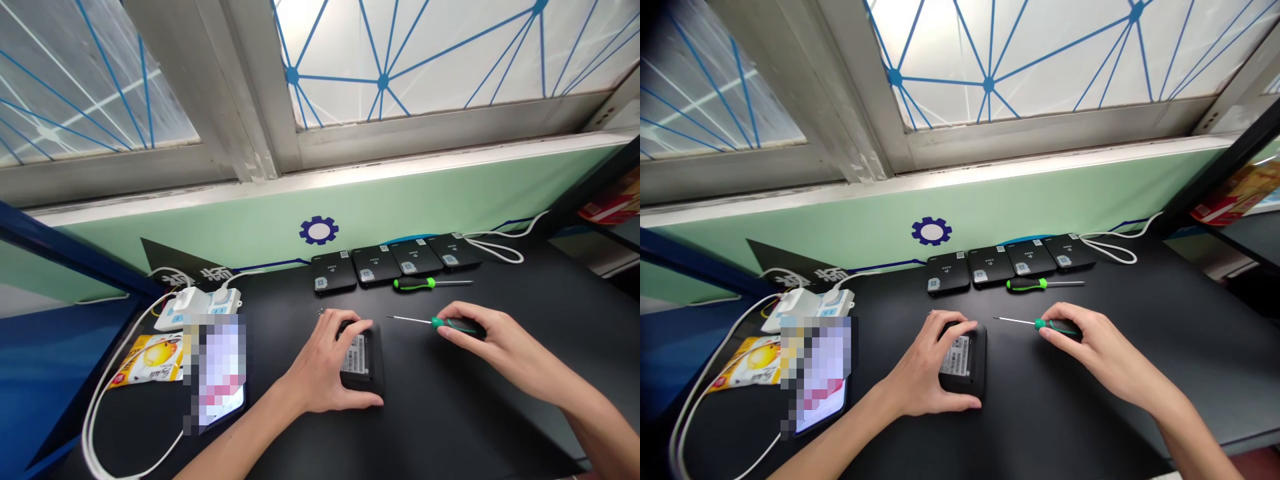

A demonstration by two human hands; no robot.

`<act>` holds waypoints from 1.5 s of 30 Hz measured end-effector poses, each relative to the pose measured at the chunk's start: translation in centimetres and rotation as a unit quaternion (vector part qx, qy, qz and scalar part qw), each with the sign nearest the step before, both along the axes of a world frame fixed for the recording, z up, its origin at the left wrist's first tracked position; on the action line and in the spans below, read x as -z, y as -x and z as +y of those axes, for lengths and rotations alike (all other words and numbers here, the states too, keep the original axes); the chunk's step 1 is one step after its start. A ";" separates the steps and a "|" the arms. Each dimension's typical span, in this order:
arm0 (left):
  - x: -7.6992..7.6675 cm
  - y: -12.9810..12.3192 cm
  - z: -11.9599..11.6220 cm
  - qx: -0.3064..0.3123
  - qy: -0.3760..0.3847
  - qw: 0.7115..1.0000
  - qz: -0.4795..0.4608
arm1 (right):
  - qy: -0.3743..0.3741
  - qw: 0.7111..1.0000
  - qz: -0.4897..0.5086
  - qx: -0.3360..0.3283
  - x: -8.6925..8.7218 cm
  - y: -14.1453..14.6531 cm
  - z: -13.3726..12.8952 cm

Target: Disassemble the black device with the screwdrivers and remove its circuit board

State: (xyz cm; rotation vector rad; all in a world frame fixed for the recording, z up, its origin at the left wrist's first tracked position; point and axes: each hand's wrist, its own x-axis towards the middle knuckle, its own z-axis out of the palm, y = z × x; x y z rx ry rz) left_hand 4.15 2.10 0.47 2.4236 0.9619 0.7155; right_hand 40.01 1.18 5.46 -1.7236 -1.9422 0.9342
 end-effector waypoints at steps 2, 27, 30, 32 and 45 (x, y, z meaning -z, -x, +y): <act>0.0 0.0 0.0 -0.005 0.004 1.000 0.000 | -0.033 0.999 0.002 0.007 0.6 -0.3 0.2; 0.0 -0.1 0.0 -0.023 -0.003 1.000 -0.009 | -0.257 0.960 -0.114 -0.013 6.6 0.4 3.2; -0.1 -0.2 0.1 -0.023 0.003 1.000 -0.003 | -0.305 0.940 -0.149 -0.013 6.5 1.5 2.9; -0.1 -0.2 0.1 -0.026 0.000 1.000 -0.003 | -0.321 0.935 -0.153 -0.013 6.2 2.2 2.5; -0.2 -0.3 -0.1 -0.037 -0.058 0.997 -0.026 | -0.087 0.977 0.052 -0.189 4.0 8.7 -0.9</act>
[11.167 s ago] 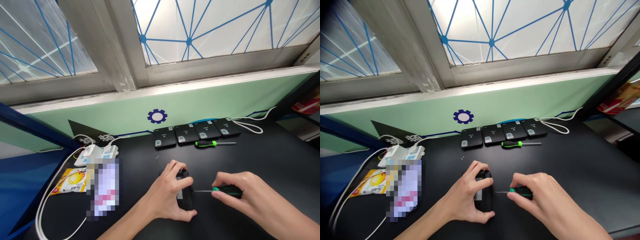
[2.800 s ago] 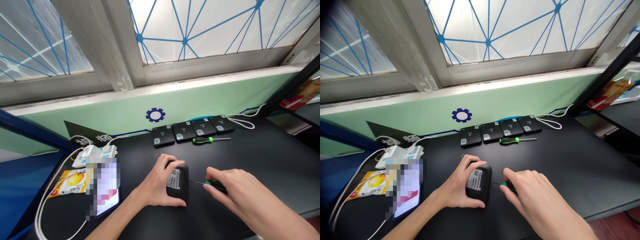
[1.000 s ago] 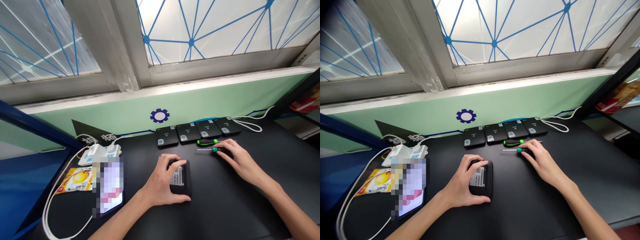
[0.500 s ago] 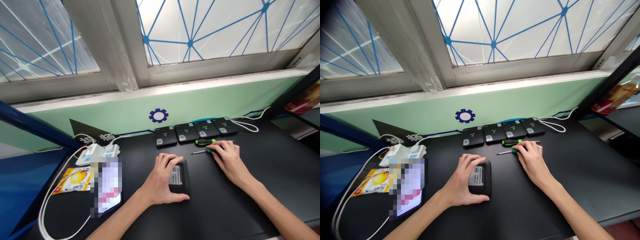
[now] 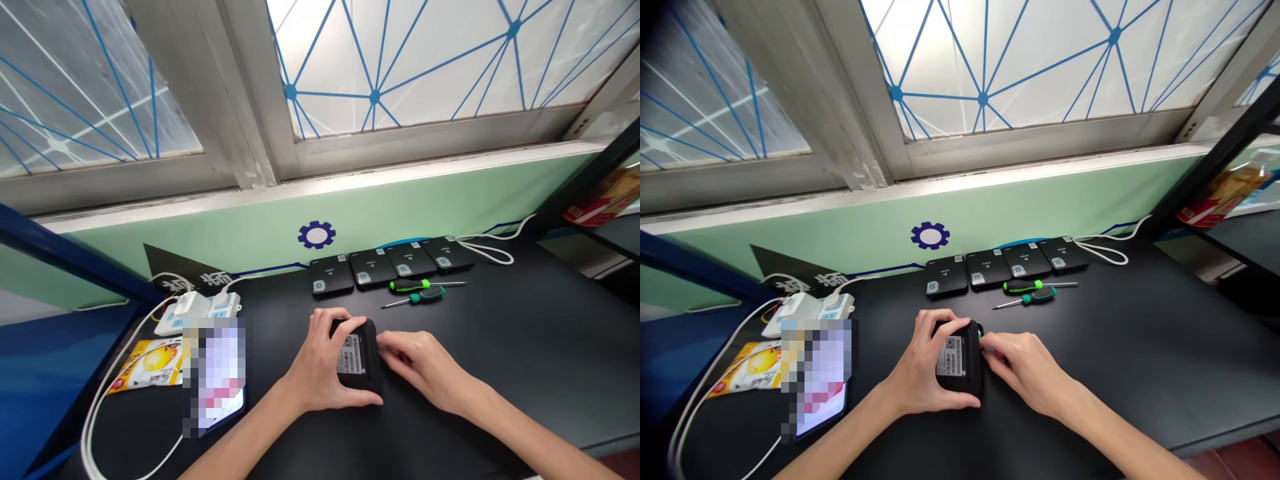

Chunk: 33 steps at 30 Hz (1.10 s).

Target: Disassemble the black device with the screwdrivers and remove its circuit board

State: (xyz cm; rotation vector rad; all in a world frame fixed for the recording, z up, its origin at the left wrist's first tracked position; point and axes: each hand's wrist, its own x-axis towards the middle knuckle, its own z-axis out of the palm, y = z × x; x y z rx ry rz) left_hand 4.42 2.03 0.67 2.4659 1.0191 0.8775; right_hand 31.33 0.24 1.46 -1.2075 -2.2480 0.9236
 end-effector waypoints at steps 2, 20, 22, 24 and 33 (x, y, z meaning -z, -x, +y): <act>0.0 0.0 0.0 0.006 0.004 1.000 -0.021 | 0.008 1.000 0.005 -0.004 0.1 0.4 0.0; -2.1 -1.0 -1.7 0.019 0.418 0.667 -0.616 | 0.007 0.997 -0.025 0.077 0.3 0.7 2.4; -2.1 -1.1 -1.6 0.023 0.506 0.586 -0.633 | -0.005 0.996 -0.027 0.082 0.4 0.7 3.1; -1.9 -1.2 -1.6 0.037 0.572 0.520 -0.634 | -0.020 0.996 -0.028 0.083 0.5 0.7 4.0; -1.1 -1.1 -1.5 0.162 0.638 0.470 -0.588 | -0.071 0.992 -0.009 0.105 1.5 0.5 6.4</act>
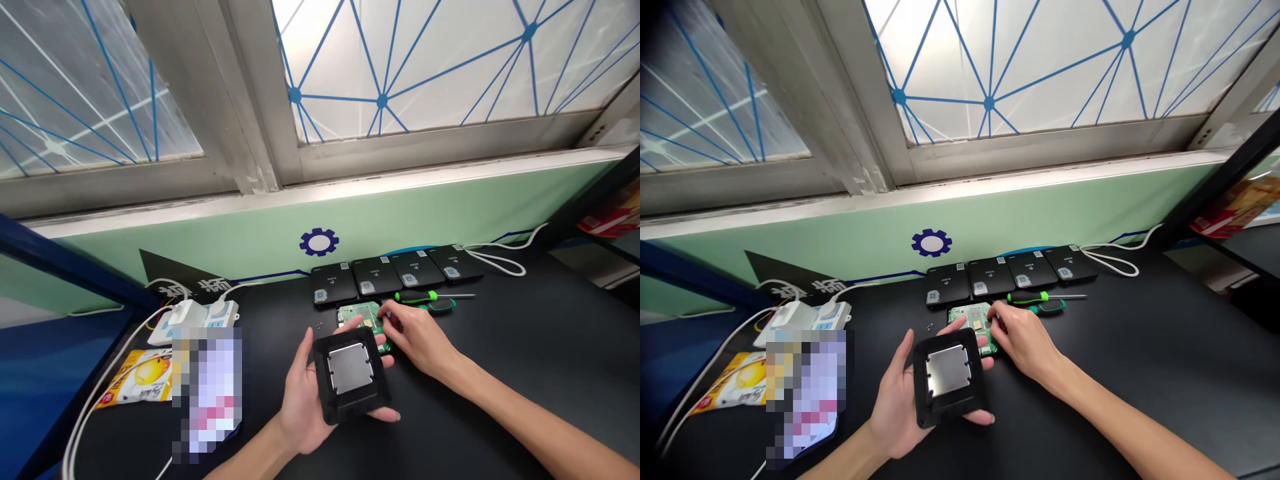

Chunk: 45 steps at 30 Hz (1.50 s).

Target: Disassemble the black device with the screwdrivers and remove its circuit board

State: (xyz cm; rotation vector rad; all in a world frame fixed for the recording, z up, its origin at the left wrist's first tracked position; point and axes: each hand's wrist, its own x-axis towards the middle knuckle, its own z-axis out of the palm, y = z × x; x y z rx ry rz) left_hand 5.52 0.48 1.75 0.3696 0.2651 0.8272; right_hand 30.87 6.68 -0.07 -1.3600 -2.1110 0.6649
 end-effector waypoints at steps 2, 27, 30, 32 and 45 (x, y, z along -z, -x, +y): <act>0.4 0.0 0.0 0.005 -0.005 1.000 0.005 | -0.001 1.000 0.005 0.007 0.3 0.0 0.0; 1.3 -0.1 0.1 0.029 0.015 0.997 0.076 | 0.042 0.999 0.012 0.032 0.6 0.0 -0.5; 1.4 -0.2 -0.1 0.029 0.001 0.995 0.092 | 0.043 0.998 0.017 0.033 0.6 0.0 -0.4; 1.5 -0.2 -0.3 0.028 -0.010 0.994 0.102 | 0.045 0.998 0.018 0.033 0.5 -0.1 -0.4; 1.2 -0.5 -1.0 0.048 -0.054 0.982 0.175 | 0.044 0.999 -0.003 0.028 0.5 -0.1 -0.4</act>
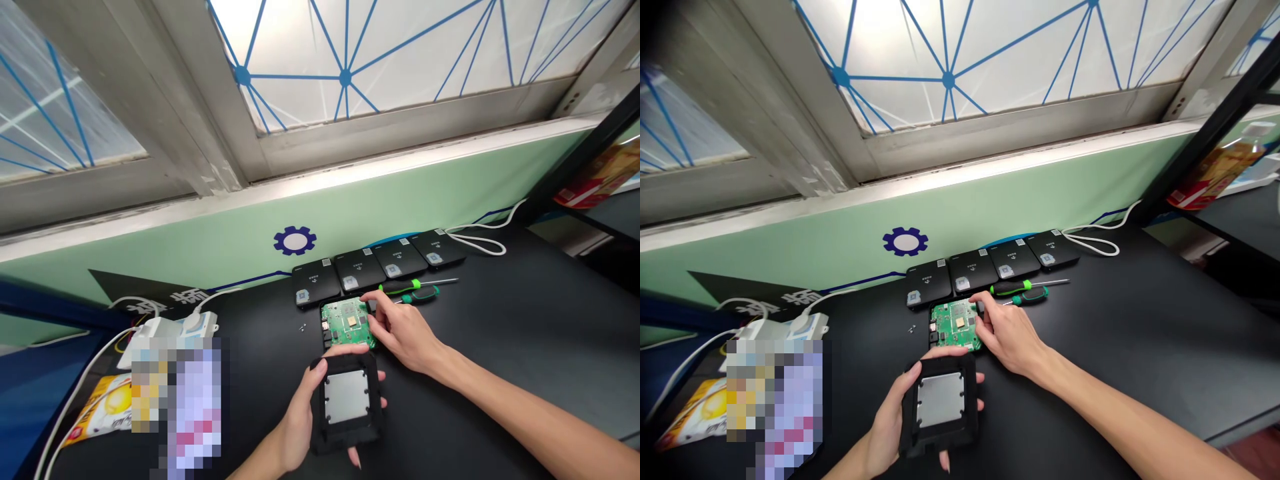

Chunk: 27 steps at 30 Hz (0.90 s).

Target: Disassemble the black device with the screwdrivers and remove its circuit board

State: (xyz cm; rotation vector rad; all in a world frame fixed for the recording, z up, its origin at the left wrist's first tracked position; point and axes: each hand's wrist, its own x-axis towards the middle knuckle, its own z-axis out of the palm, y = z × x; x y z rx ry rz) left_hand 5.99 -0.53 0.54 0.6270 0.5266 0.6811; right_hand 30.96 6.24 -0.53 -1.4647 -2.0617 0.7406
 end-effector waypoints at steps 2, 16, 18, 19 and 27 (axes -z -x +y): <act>-0.3 0.0 -0.1 0.009 -0.013 0.999 0.032 | -0.001 1.000 -0.007 -0.009 0.0 0.0 0.0; 1.3 2.4 -1.8 0.040 -0.196 0.931 0.306 | -0.014 0.998 0.064 0.011 0.1 0.1 -0.2; 1.0 2.3 -1.8 0.033 -0.200 0.923 0.328 | -0.019 0.996 0.081 0.026 0.1 0.3 -0.4; 0.9 2.3 -1.8 0.033 -0.203 0.919 0.337 | -0.022 0.995 0.088 0.036 0.1 0.4 -0.5; 0.5 2.2 -1.4 0.070 -0.244 0.901 0.353 | 0.014 0.968 0.210 0.136 -1.1 1.1 -1.8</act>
